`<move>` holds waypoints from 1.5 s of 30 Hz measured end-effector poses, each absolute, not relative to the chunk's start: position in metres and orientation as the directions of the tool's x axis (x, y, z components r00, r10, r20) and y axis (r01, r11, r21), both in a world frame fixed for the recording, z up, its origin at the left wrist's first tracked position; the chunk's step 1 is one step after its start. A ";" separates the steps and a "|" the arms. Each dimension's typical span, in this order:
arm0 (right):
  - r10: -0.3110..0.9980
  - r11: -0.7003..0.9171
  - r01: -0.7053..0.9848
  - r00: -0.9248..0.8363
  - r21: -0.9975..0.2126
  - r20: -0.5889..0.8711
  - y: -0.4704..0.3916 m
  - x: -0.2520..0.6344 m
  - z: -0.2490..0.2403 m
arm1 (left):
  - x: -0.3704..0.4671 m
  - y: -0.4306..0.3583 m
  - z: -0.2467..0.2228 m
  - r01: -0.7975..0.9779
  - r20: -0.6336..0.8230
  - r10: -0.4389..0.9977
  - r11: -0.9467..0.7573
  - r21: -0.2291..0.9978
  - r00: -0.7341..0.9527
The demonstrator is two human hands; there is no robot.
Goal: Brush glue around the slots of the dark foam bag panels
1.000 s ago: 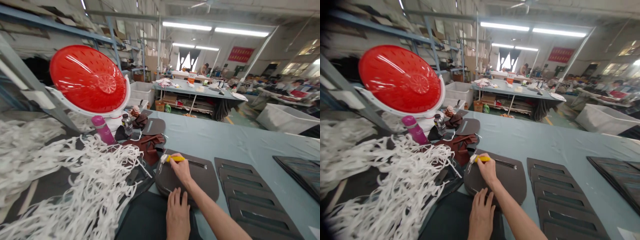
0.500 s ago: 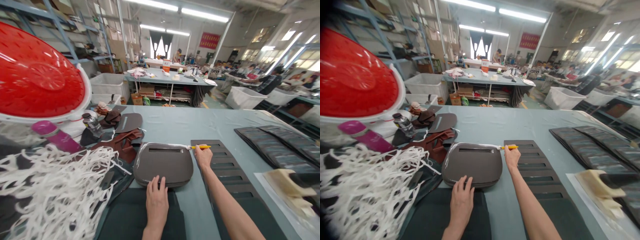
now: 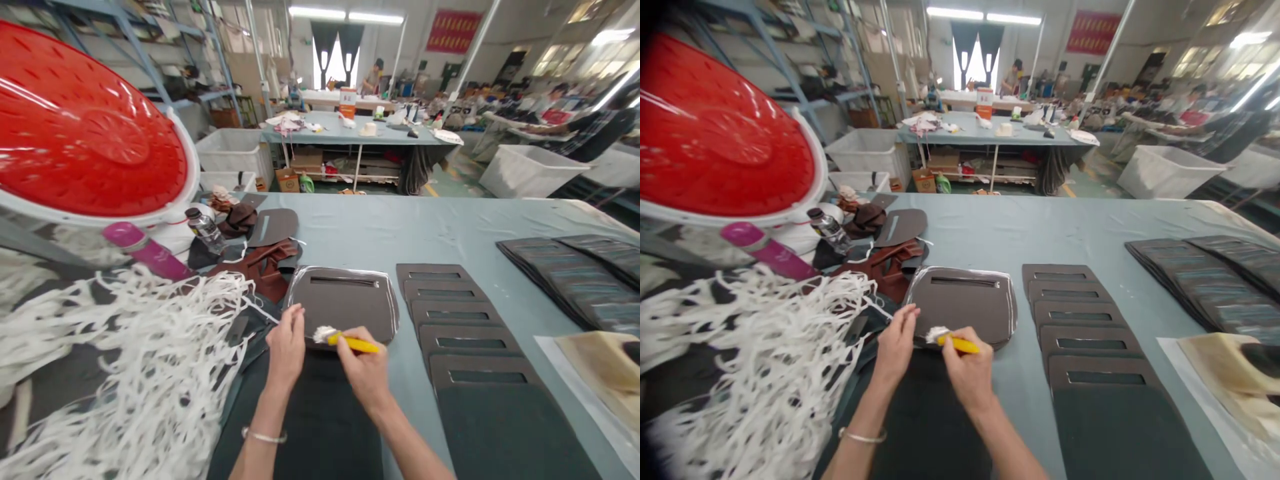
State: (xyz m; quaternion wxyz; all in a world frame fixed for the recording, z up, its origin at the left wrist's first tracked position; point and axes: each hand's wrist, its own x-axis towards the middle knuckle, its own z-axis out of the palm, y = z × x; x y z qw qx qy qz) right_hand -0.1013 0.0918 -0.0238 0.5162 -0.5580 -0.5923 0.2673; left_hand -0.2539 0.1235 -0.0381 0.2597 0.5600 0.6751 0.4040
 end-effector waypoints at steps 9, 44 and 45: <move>0.916 0.167 0.503 0.239 -0.848 0.322 0.067 -0.041 -0.061 | -0.294 0.154 -0.063 0.757 0.095 0.991 0.010 0.654 -0.095; 0.685 0.043 0.655 0.531 -0.755 0.499 0.204 -0.011 -0.043 | -0.225 0.146 -0.056 0.987 0.335 0.930 0.122 0.100 -0.149; 0.656 0.031 0.647 0.562 -0.762 0.503 0.197 0.006 -0.045 | -0.221 0.148 -0.053 0.986 0.327 0.932 0.123 0.117 -0.155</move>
